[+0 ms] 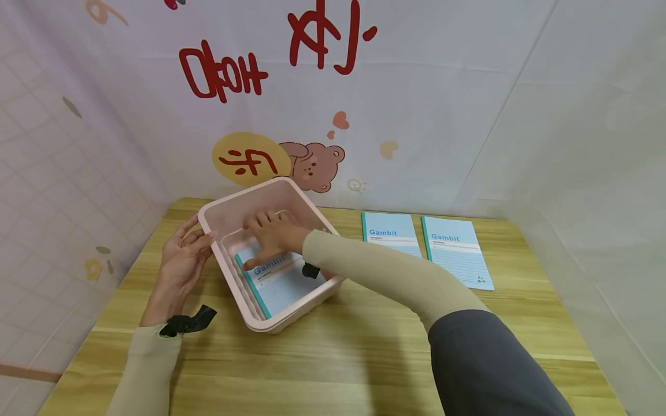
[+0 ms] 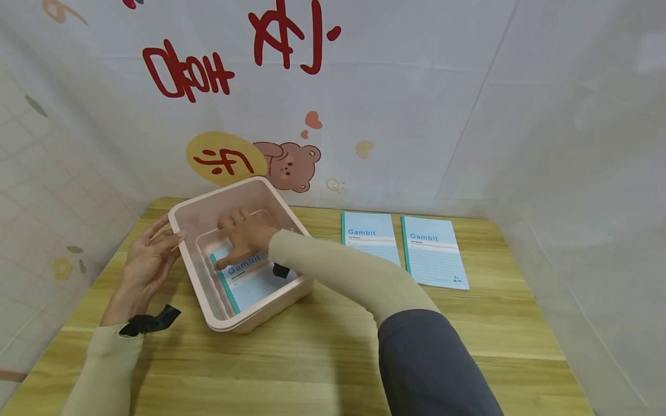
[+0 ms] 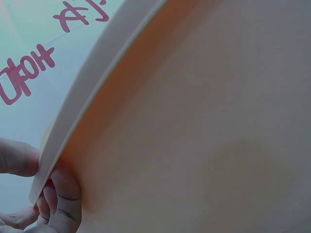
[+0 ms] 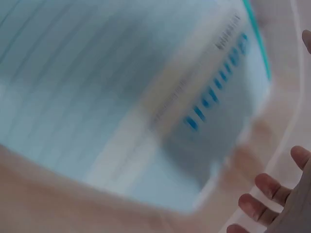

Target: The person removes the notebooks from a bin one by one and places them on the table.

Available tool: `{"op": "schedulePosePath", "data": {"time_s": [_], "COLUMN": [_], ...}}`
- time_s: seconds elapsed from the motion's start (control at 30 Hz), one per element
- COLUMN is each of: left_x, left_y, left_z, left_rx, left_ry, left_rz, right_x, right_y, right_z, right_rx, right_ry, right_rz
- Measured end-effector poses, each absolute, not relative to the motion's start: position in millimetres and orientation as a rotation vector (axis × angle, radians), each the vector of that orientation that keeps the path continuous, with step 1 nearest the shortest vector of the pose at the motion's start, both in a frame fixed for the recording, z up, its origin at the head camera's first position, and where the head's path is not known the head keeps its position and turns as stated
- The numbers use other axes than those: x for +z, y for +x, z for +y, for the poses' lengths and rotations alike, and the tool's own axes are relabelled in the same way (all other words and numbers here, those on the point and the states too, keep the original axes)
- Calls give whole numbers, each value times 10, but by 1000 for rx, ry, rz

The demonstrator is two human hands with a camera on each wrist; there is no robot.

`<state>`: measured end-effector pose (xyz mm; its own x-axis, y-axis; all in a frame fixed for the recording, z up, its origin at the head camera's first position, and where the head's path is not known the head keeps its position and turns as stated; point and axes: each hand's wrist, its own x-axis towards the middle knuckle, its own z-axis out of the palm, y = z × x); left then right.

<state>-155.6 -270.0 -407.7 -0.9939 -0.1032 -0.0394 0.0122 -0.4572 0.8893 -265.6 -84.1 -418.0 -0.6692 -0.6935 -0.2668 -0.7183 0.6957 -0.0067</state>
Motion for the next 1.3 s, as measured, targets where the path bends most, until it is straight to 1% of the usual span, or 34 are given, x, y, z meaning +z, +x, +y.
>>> {"op": "schedulePosePath", "data": {"time_s": [0.43,0.9,1.3], "left_x": [-4048,-4059,-4034], "left_y": [-1553,-1566,-1557], "left_z": [-2675,-2688,-2691], "left_rx": [-2609,-2587,-2550], "left_ry": [206,224,249], "left_rz": [-1614,-1610,-1683], "right_x": [-4443,-4426,-4400], "right_y": [-2538,-2518,-2564], "right_z": [-953,-958,-987], "right_rx": [142,158,266], "right_ry": [-1094,-1128,-1145], "right_rz": [2583,2611,2663]}}
